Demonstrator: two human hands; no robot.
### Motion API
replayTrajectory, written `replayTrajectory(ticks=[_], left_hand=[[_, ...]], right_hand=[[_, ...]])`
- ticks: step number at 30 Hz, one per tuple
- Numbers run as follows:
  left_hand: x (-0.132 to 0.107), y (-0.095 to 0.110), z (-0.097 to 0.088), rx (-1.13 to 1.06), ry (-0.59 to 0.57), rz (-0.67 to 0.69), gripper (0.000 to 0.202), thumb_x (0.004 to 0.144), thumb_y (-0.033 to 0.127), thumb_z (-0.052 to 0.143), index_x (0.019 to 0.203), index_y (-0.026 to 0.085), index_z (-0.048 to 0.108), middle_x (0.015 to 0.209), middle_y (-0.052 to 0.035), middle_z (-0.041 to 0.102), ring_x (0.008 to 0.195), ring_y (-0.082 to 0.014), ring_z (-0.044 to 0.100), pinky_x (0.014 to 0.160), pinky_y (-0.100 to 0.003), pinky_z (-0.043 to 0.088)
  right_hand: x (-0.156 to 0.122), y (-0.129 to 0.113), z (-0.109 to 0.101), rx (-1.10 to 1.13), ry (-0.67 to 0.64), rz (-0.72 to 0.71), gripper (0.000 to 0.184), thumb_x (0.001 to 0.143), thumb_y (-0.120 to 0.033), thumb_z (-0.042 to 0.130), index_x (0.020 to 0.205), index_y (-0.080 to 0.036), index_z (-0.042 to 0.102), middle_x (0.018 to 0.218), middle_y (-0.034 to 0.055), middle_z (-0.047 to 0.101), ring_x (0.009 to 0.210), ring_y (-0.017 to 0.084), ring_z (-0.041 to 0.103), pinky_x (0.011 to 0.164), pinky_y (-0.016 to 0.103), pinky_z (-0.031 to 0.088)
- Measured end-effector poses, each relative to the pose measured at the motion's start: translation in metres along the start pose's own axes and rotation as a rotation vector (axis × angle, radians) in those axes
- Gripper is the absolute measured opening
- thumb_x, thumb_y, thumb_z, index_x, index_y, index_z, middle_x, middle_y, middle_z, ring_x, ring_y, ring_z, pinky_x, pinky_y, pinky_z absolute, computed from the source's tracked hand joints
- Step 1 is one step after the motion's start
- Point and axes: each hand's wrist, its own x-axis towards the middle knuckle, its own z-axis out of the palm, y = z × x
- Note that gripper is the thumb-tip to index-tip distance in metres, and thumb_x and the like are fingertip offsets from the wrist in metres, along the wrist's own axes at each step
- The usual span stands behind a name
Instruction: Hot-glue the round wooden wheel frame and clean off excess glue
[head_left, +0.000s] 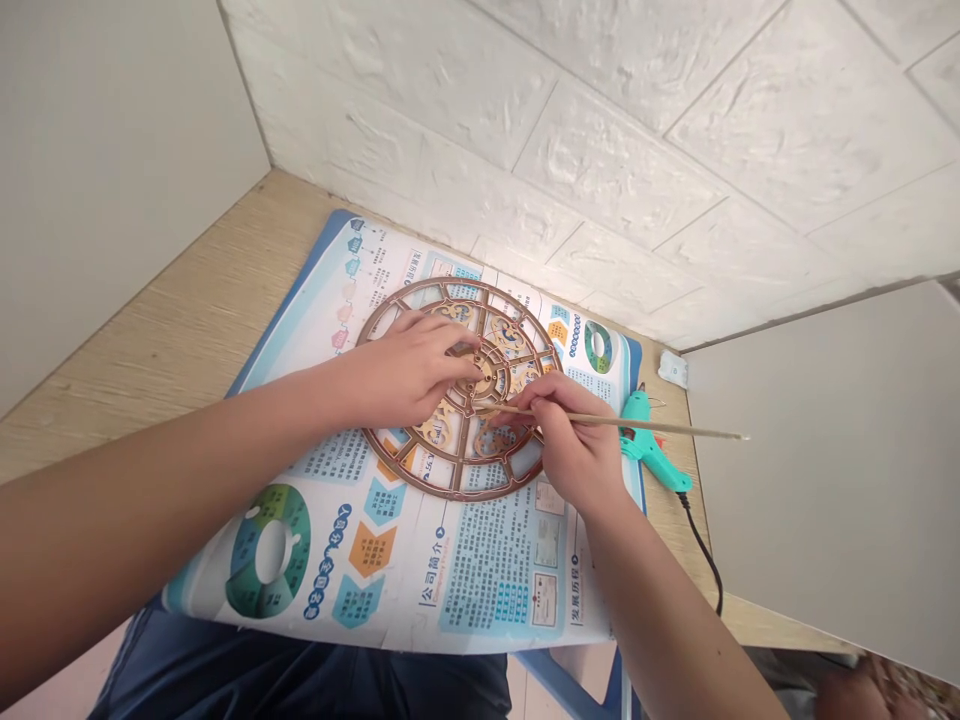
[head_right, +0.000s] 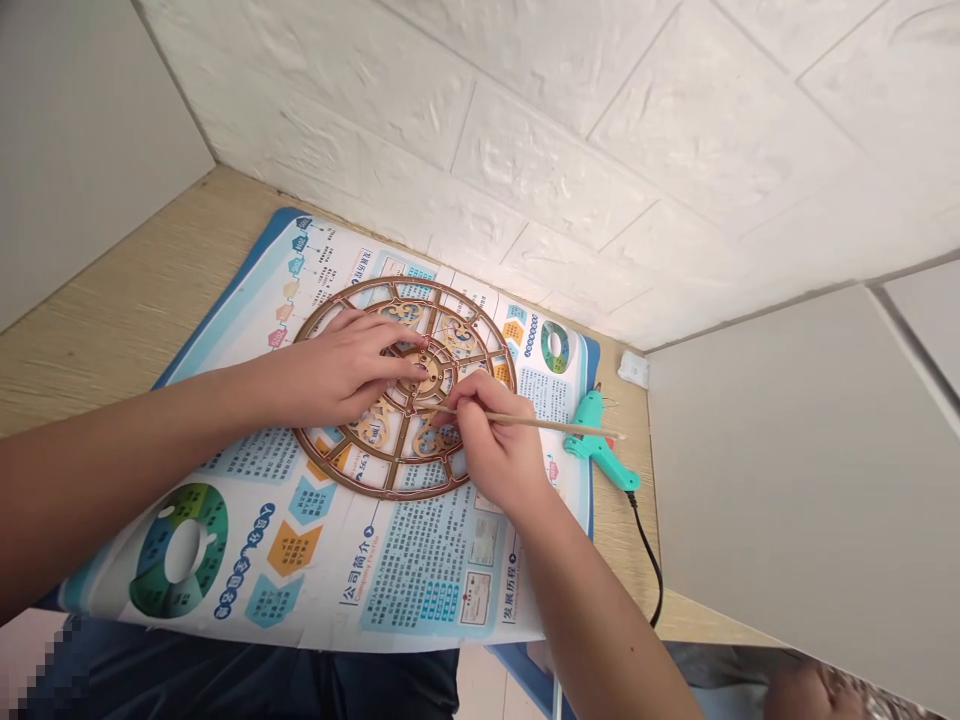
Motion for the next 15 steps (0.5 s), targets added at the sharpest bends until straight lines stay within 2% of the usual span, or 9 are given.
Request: replayTrajectory(ticks=[9,15], left_hand=[[-0.0008,-0.0005,0.0008,-0.006,0.015,0.013,0.040,0.097,0.012,0.045,0.121,0.024,0.074,0.142,-0.0122,0.058,0.132,-0.0322,0.051,0.112,-0.054,0.036],[-0.0008,0.0008,-0.0009,-0.014,0.045,0.001,0.040,0.100,0.017,0.044,0.130,0.026,0.069,0.145,-0.0125,0.054,0.132,-0.0322,0.050,0.111,-0.055,0.036]], right_hand=[[0.0005,0.0004,0.0004,0.002,-0.007,-0.011,0.022,0.093,-0.014,0.048,0.080,-0.023,0.063,0.076,0.0007,0.069,0.070,0.018,0.071,0.066,0.034,0.057],[0.0023,0.0021,-0.0008,0.035,-0.011,0.010,0.023,0.093,-0.014,0.047,0.080,-0.024,0.063,0.075,0.0000,0.069,0.072,0.019,0.073,0.068,0.036,0.060]])
